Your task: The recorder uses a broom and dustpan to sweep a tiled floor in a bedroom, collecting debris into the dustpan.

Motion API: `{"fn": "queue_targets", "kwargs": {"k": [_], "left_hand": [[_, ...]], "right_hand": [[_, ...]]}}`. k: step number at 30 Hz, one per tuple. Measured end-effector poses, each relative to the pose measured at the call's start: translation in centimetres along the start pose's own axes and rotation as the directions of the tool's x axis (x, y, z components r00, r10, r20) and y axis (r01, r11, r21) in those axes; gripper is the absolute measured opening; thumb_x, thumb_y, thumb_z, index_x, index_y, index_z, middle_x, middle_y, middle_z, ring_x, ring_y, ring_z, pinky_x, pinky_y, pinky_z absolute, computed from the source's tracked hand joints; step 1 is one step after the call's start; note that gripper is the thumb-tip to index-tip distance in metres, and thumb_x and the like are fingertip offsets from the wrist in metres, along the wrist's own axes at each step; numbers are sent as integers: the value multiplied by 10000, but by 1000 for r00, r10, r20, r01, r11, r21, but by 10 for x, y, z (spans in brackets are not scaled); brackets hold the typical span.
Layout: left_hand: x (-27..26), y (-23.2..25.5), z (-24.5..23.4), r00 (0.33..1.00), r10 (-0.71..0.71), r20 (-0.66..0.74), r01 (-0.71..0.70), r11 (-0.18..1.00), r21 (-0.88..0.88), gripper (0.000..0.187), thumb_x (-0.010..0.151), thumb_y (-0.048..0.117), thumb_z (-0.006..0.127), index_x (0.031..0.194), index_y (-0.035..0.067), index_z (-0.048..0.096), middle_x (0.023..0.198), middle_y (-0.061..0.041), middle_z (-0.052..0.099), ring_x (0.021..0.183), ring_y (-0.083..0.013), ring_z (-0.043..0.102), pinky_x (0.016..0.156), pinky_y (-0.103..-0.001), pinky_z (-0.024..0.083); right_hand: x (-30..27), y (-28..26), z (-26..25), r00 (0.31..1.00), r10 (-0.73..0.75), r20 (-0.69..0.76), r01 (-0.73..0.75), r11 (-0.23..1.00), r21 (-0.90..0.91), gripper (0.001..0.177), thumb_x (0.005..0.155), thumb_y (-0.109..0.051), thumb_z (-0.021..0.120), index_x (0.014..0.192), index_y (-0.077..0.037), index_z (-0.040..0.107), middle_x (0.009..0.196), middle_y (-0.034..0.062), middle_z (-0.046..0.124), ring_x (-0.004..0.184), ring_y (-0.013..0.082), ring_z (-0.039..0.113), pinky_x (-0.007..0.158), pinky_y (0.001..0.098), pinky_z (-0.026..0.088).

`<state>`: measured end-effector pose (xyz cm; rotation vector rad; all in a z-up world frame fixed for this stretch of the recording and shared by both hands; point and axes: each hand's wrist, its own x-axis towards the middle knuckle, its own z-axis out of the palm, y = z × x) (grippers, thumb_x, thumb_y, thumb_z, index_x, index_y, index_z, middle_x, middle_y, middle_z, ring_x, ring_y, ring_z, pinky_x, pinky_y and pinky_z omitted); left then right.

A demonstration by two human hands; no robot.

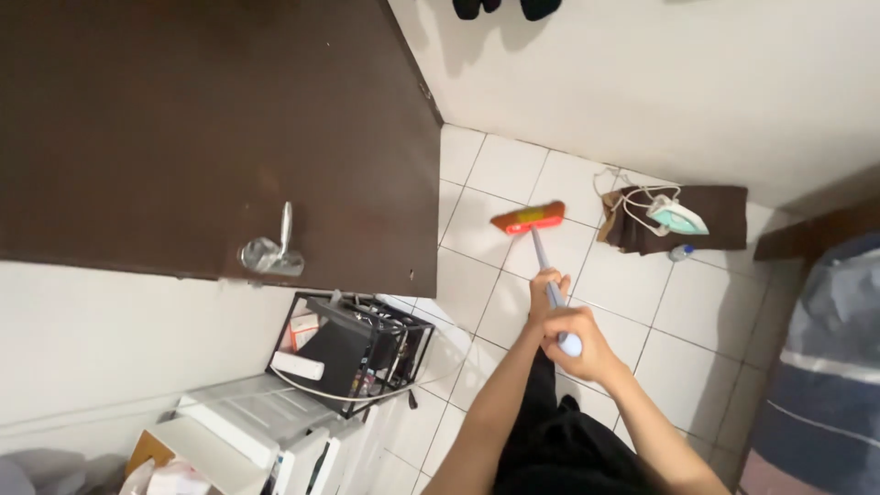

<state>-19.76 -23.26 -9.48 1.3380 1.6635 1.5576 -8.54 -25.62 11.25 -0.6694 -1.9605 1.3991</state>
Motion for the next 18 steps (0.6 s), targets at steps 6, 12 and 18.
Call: {"fn": "queue_targets", "kwargs": {"k": [6, 12, 18], "left_hand": [[-105, 57, -1, 999, -35, 39, 42, 984, -172, 419, 822, -79, 665, 646, 27, 300, 604, -108, 336, 585, -267, 350, 580, -412, 306], [-160, 82, -2, 1000, -3, 31, 9, 983, -184, 420, 827, -47, 674, 654, 33, 300, 601, -92, 343, 625, -243, 344, 614, -401, 305], [-129, 54, -33, 969, -109, 220, 160, 960, -230, 418, 874, 97, 755, 652, 45, 404, 603, -69, 419, 642, -213, 411, 585, -368, 360]], "right_hand": [[-94, -50, 10, 999, 33, -17, -33, 999, 7, 184, 642, -17, 652, 577, -22, 481, 552, 105, 557, 500, 236, 539, 502, 346, 410], [-139, -77, 14, 997, 73, -28, -73, 997, 15, 193, 643, -26, 637, 589, -20, 452, 541, 82, 530, 469, 206, 504, 480, 327, 397], [-97, -59, 42, 958, -71, -279, 35, 991, -132, 260, 688, -59, 754, 604, -45, 508, 551, 67, 513, 473, 176, 463, 485, 300, 379]]}}
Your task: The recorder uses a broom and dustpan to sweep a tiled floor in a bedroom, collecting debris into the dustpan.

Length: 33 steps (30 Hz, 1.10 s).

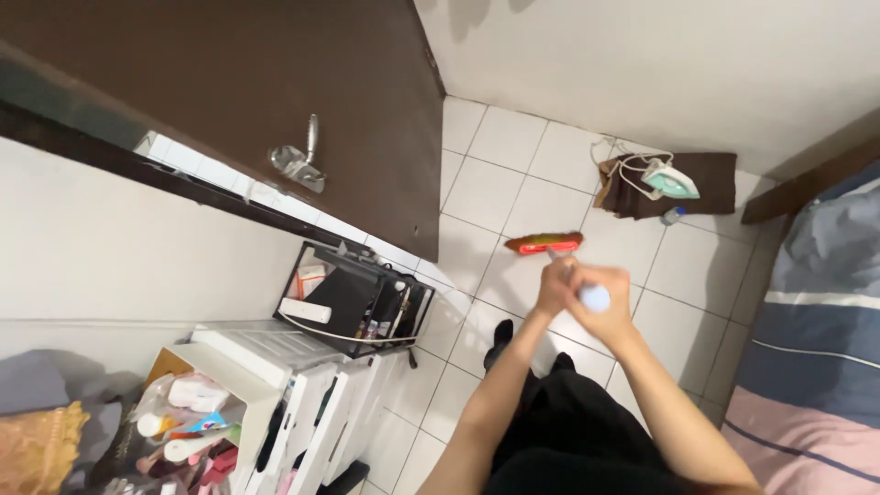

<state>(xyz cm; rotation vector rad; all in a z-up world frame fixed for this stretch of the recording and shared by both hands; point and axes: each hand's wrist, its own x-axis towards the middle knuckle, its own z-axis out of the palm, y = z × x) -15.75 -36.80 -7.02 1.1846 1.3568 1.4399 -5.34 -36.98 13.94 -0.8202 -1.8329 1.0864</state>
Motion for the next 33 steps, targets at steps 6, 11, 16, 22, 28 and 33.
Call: {"fn": "queue_targets", "kwargs": {"k": [6, 11, 16, 22, 28, 33], "left_hand": [[43, 29, -117, 956, 210, -206, -209, 978, 30, 534, 782, 123, 786, 1253, 60, 541, 1223, -114, 566, 1098, -239, 595, 874, -362, 529], [71, 37, -276, 352, 217, -910, -28, 975, 222, 612, 838, 33, 790, 1357, -1, 468, 1375, -139, 475, 1291, -293, 504, 1079, -413, 462], [81, 29, -393, 394, 237, -888, 67, 956, 285, 893, 806, 0, 808, 1506, -43, 255, 1518, -205, 325, 1431, -342, 350, 1188, -430, 293], [80, 9, -414, 565, 115, -817, 79, 978, 193, 976, 816, -28, 759, 1598, -24, 174, 1655, -216, 226, 1538, -340, 247, 1247, -413, 205], [94, -13, -447, 538, 84, -839, 144, 971, 189, 1003, 773, -49, 790, 1571, -22, 183, 1612, -221, 258, 1500, -350, 291, 1245, -424, 215], [91, -19, -427, 538, 195, -820, 73, 958, 276, 935, 775, -82, 733, 1565, -42, 234, 1573, -247, 310, 1476, -362, 353, 1242, -443, 275]], "right_hand": [[103, 10, 81, 968, 162, -190, -146, 985, 93, 315, 867, -145, 809, 694, -45, 565, 581, 31, 513, 568, 84, 436, 504, 290, 394], [154, 47, 153, 968, 152, -197, -152, 988, 18, 346, 908, -197, 796, 718, 8, 593, 587, 56, 487, 601, 103, 382, 521, 328, 374], [183, 48, 197, 977, 135, -165, -137, 991, -3, 308, 916, -207, 780, 768, 14, 625, 591, 60, 491, 605, 109, 394, 534, 320, 401], [185, 60, 180, 963, 170, -210, -170, 985, 17, 336, 962, -238, 769, 757, -10, 631, 605, 5, 527, 611, 73, 424, 517, 309, 371], [148, 55, 123, 885, 263, -385, -264, 963, 51, 413, 981, -207, 758, 686, -54, 514, 615, -40, 454, 596, 65, 384, 524, 283, 336], [104, 63, 106, 876, 244, -416, -248, 968, 46, 466, 1016, -165, 724, 664, -56, 438, 619, -34, 370, 603, 84, 316, 534, 302, 270]]}}
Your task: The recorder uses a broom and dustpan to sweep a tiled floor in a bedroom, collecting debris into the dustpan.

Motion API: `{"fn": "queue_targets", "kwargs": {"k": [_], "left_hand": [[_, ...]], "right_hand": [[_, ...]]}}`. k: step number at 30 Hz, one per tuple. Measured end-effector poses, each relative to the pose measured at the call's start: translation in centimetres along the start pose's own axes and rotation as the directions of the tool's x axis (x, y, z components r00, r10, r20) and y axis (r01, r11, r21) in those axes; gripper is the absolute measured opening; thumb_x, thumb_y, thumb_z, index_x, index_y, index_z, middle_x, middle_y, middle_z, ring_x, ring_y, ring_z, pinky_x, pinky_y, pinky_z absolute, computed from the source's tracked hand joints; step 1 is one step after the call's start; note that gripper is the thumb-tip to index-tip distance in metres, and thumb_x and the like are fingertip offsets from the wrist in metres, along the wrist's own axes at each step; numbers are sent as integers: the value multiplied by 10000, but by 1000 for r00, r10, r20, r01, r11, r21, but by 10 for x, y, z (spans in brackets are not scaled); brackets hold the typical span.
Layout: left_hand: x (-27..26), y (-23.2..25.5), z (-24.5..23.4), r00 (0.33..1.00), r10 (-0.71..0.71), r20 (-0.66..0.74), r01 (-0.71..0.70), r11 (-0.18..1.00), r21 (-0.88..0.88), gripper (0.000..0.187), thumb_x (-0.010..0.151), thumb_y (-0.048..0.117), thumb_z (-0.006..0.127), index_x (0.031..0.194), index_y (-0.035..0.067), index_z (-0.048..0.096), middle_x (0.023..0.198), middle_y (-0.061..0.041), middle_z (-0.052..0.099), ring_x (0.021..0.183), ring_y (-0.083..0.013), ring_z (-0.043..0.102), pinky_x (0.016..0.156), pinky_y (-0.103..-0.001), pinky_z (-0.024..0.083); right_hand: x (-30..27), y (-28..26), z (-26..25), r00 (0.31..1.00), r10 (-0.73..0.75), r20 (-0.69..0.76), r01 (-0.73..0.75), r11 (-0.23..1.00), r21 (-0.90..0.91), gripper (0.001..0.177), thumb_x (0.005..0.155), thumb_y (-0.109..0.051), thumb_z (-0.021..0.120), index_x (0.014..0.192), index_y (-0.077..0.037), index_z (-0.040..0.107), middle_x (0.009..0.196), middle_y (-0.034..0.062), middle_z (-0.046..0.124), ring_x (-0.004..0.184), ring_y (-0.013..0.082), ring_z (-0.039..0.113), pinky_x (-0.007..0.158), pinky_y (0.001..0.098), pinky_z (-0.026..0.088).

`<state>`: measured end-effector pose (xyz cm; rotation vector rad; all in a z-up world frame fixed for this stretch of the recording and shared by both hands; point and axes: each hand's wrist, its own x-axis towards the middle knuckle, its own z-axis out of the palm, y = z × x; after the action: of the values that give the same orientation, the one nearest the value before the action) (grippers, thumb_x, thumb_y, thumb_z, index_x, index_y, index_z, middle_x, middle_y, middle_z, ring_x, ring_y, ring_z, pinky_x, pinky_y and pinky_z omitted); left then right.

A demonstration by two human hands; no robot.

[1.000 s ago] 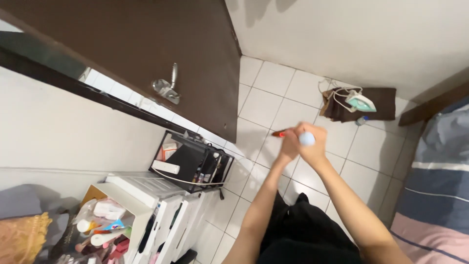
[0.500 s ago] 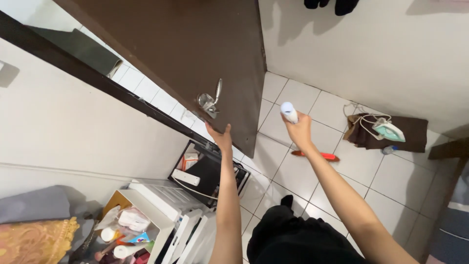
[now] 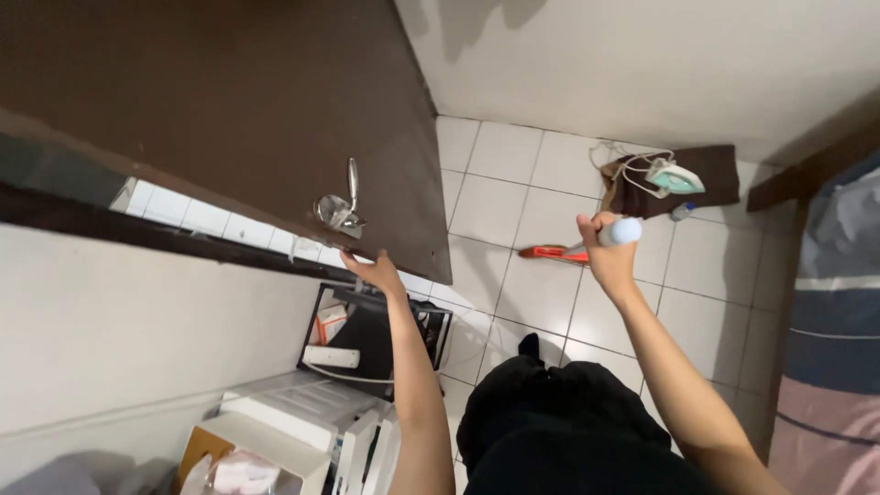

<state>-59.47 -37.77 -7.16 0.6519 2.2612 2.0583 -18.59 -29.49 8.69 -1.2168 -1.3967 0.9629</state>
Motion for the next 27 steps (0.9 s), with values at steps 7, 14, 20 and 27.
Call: {"fn": "queue_targets", "kwargs": {"k": [7, 14, 20, 27], "left_hand": [[-59, 68, 37, 998, -50, 43, 43, 988, 148, 637, 881, 209, 816, 1329, -86, 472, 1326, -237, 553, 1265, -342, 550, 1105, -437, 415], [-115, 112, 109, 974, -47, 220, 14, 989, 148, 571, 840, 407, 831, 1090, -51, 598, 1006, -150, 697, 873, -262, 697, 779, -414, 565], [-159, 161, 182, 946, -20, 325, -52, 976, 211, 622, 742, 382, 876, 1067, -52, 572, 976, -201, 607, 831, -382, 640, 740, -502, 501], [-205, 144, 280, 942, 58, 332, -143, 961, 237, 722, 696, 396, 886, 1068, -87, 501, 1080, -255, 493, 973, -481, 571, 809, -562, 466]], "right_hand": [[-22, -9, -17, 999, 29, 26, -28, 999, -36, 447, 1004, -162, 695, 653, -31, 452, 583, -13, 365, 586, 87, 306, 515, 303, 281], [-28, -14, -39, 998, 49, -35, -50, 998, -38, 438, 1003, -142, 690, 650, -16, 463, 576, 1, 399, 577, 91, 319, 521, 293, 292], [-32, -9, -76, 996, 34, -85, -34, 999, -3, 430, 1029, -153, 656, 653, -21, 494, 594, 23, 541, 550, 85, 450, 532, 275, 367], [-32, -10, -121, 984, -95, -152, 77, 989, -125, 411, 1019, -120, 637, 638, -20, 518, 573, 36, 552, 509, 106, 484, 515, 274, 386]]}}
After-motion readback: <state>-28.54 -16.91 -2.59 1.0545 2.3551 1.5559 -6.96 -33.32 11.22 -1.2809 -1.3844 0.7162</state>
